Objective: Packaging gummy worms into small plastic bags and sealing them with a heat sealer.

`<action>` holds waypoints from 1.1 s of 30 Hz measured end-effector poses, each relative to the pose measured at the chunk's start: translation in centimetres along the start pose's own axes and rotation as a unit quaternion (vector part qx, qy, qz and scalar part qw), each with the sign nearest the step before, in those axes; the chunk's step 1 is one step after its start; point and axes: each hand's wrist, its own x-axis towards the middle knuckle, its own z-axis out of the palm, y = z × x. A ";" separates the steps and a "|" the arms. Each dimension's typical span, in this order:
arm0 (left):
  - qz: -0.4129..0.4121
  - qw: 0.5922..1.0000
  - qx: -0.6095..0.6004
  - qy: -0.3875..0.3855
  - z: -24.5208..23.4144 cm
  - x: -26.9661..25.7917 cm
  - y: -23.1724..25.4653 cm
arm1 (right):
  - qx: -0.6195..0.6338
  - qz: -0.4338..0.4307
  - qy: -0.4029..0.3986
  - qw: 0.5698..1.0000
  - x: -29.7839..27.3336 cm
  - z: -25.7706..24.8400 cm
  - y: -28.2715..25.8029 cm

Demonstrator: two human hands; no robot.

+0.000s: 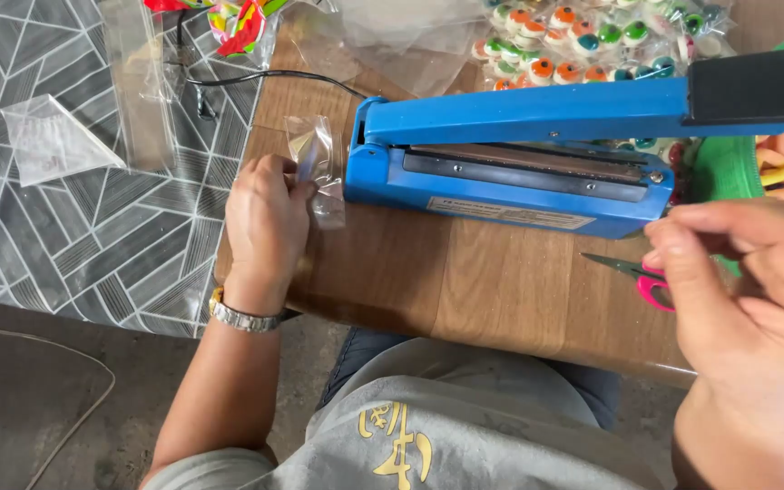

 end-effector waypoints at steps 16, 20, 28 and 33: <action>0.061 0.977 -0.153 0.133 -4.9 -0.8 2.7 | -0.042 -0.116 -0.134 0.983 -0.4 2.0 2.2; 0.302 0.922 -0.113 0.213 -7.4 -3.4 6.4 | 0.064 0.010 -0.208 0.976 -0.6 2.9 2.5; 0.592 0.782 -0.178 0.080 -7.1 -6.5 14.4 | 0.233 0.171 -0.162 0.944 1.0 1.7 0.8; 0.250 0.858 -0.427 -0.137 -6.4 -6.3 15.7 | 0.097 0.100 -0.040 0.989 0.1 0.1 3.5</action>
